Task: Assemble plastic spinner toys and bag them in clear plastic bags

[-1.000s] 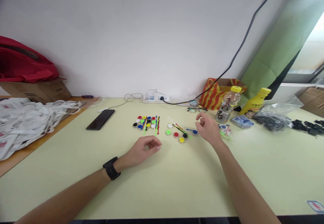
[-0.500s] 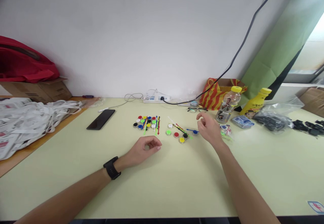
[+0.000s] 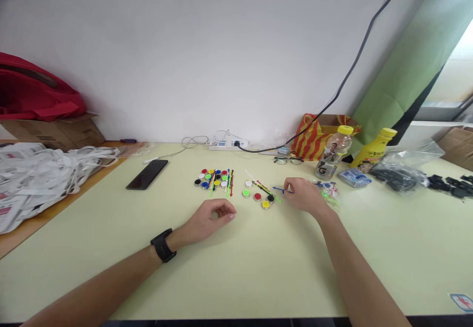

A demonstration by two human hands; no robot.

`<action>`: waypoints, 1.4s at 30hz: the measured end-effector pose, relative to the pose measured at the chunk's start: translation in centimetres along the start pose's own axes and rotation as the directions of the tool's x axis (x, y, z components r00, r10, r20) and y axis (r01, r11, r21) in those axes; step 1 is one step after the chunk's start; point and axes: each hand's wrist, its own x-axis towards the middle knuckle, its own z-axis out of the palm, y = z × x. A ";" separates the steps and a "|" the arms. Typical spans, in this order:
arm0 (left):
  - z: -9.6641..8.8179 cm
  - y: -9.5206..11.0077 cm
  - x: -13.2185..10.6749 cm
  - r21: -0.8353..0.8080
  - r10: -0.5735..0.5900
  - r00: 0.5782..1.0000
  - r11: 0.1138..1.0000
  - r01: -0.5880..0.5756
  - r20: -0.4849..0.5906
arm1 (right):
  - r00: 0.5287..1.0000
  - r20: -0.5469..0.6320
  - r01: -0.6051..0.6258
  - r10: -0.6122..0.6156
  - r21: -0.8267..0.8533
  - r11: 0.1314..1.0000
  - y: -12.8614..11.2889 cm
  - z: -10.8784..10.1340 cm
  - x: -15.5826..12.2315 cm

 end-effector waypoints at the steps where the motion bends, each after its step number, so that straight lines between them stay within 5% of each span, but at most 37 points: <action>1: 0.0 0.0 0.0 -0.002 0.004 1.000 1.000 -0.004 -0.001 | 1.000 0.003 -0.008 0.008 -0.011 1.000 0.2 0.0 0.0; 7: 0.1 0.1 0.0 -0.010 0.001 1.000 1.000 -0.002 -0.009 | 0.998 -0.056 0.034 -0.031 0.050 0.998 -0.9 -0.8 -0.2; 11: 0.0 0.2 0.0 -0.013 -0.004 1.000 1.000 0.004 0.000 | 0.974 0.100 0.172 -0.204 0.261 0.950 -2.9 -0.9 -0.9; 14: 0.0 0.2 0.0 -0.007 -0.005 1.000 1.000 0.005 0.001 | 0.964 0.156 0.164 -0.214 0.285 0.944 -3.5 -0.6 -1.2; 21: 0.2 0.0 0.0 -0.050 0.006 1.000 0.999 -0.006 0.013 | 0.977 -0.005 0.207 -0.215 0.284 0.936 -5.3 -0.5 -1.4; 30: 0.1 0.5 -0.3 0.148 0.094 0.995 0.984 -0.096 0.019 | 0.879 0.041 0.384 -0.475 0.531 0.755 -10.8 1.2 -4.0; 36: 0.3 0.5 -0.4 0.118 0.065 0.995 0.990 -0.074 0.074 | 0.968 -0.087 0.248 -0.235 0.469 0.848 -7.8 2.2 -2.1; 42: 0.3 0.3 -0.4 0.146 0.133 0.988 0.979 -0.144 0.083 | 0.981 -0.109 0.193 -0.163 0.385 0.902 -5.6 2.7 -1.1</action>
